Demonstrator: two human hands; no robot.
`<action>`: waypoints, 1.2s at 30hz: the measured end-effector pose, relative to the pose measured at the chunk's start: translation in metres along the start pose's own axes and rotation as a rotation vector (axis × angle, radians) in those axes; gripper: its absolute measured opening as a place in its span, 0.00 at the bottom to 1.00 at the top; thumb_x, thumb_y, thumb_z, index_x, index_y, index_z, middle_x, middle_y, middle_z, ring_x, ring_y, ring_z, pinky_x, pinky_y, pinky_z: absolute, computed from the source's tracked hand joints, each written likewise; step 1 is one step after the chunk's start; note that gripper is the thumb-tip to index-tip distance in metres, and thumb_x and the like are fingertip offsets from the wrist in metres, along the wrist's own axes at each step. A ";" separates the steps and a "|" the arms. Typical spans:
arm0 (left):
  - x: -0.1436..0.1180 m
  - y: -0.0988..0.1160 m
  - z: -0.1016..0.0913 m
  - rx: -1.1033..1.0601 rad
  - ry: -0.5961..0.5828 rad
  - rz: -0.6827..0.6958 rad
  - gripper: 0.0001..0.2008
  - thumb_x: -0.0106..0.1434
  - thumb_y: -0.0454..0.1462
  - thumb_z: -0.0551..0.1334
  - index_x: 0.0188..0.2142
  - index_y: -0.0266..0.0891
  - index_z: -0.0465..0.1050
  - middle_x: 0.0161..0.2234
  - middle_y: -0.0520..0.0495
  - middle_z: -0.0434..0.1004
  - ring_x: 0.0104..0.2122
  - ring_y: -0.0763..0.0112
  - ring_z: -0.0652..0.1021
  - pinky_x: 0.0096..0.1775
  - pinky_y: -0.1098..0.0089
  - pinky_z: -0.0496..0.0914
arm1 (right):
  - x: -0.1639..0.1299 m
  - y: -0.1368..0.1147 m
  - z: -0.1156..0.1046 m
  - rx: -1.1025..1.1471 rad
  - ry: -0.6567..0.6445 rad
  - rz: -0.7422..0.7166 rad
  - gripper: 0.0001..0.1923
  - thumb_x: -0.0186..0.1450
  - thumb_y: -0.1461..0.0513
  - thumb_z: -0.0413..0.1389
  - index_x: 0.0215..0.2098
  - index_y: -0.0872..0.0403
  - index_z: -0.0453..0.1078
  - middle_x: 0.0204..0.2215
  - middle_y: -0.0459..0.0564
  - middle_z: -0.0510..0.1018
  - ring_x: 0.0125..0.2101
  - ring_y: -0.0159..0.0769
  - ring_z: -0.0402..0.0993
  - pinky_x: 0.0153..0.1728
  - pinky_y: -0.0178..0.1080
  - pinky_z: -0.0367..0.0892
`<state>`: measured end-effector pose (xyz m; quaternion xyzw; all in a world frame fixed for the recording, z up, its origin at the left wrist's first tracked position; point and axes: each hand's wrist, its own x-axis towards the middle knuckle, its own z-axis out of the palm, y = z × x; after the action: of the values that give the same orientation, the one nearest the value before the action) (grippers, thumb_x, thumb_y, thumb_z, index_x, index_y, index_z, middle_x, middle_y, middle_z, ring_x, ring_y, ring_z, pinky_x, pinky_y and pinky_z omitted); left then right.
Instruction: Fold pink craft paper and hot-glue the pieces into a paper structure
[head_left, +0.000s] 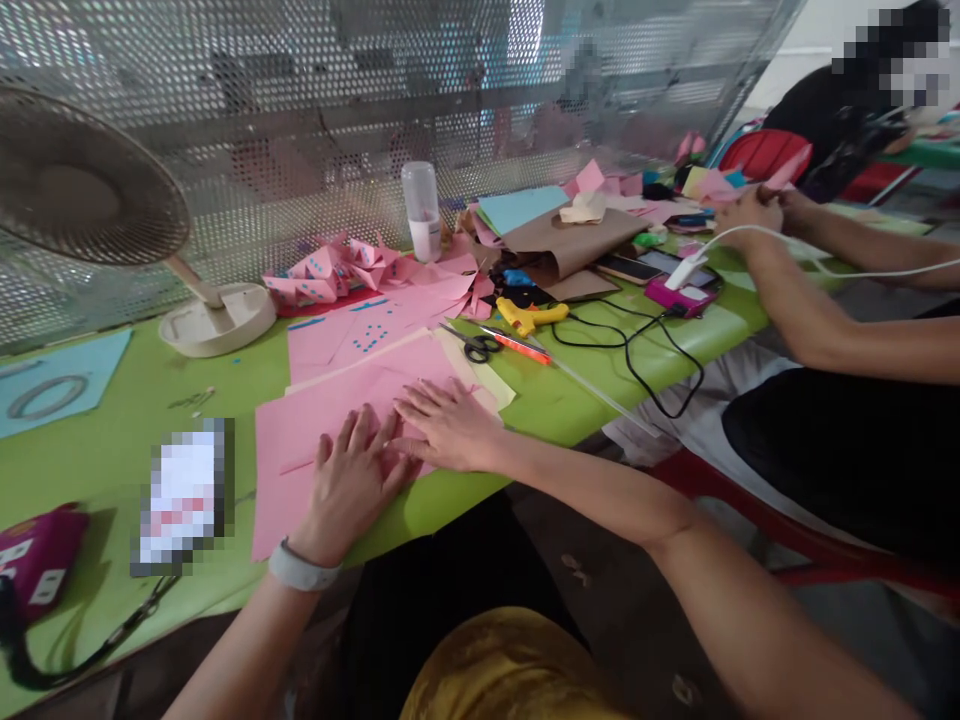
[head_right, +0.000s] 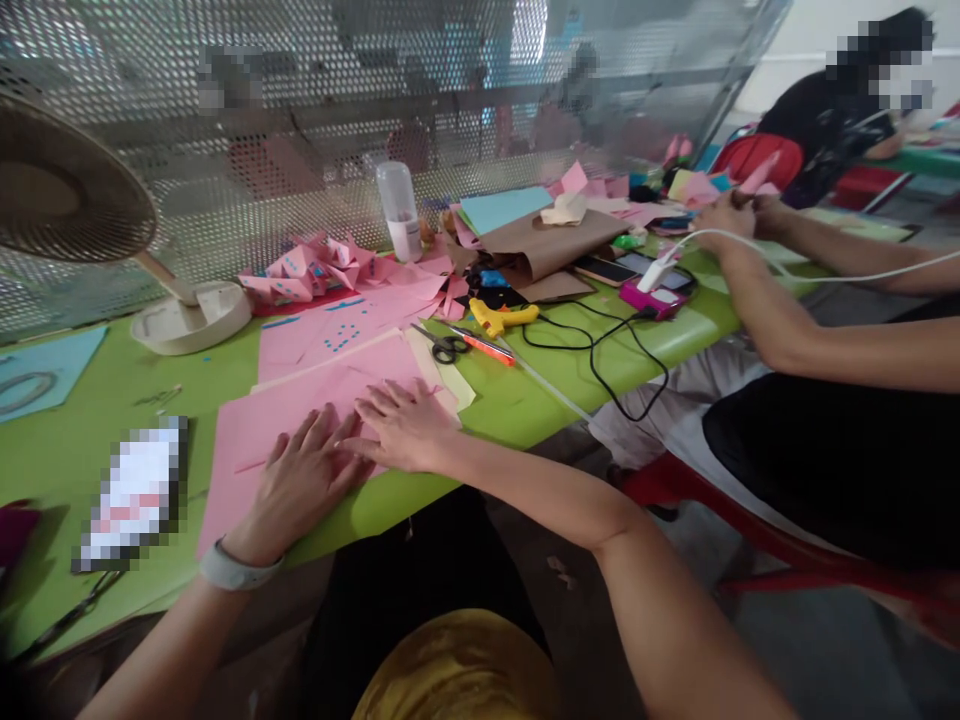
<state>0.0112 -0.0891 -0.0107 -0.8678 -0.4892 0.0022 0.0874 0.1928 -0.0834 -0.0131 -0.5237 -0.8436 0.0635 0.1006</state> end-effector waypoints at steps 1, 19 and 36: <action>0.000 0.000 0.001 -0.005 0.003 -0.003 0.31 0.68 0.49 0.52 0.66 0.39 0.55 0.67 0.34 0.54 0.65 0.46 0.58 0.58 0.43 0.59 | -0.002 0.001 0.001 -0.014 -0.002 0.008 0.41 0.69 0.39 0.32 0.69 0.55 0.51 0.68 0.56 0.52 0.68 0.52 0.43 0.64 0.61 0.43; -0.014 -0.003 -0.007 -0.194 -0.095 -0.097 0.39 0.66 0.57 0.51 0.69 0.41 0.48 0.69 0.34 0.45 0.68 0.48 0.51 0.63 0.44 0.49 | -0.007 0.010 0.014 -0.084 -0.024 -0.066 0.44 0.67 0.37 0.31 0.70 0.55 0.47 0.69 0.58 0.49 0.68 0.51 0.42 0.64 0.60 0.42; -0.032 -0.024 0.000 -0.093 0.025 -0.063 0.41 0.64 0.61 0.48 0.68 0.40 0.51 0.66 0.26 0.51 0.65 0.37 0.55 0.59 0.42 0.56 | -0.030 0.035 -0.032 -0.031 -0.109 0.161 0.43 0.67 0.38 0.38 0.66 0.60 0.56 0.67 0.63 0.55 0.67 0.50 0.49 0.65 0.56 0.42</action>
<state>-0.0263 -0.1043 -0.0096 -0.8550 -0.5147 -0.0345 0.0530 0.2439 -0.0952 0.0075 -0.5872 -0.8038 0.0868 0.0409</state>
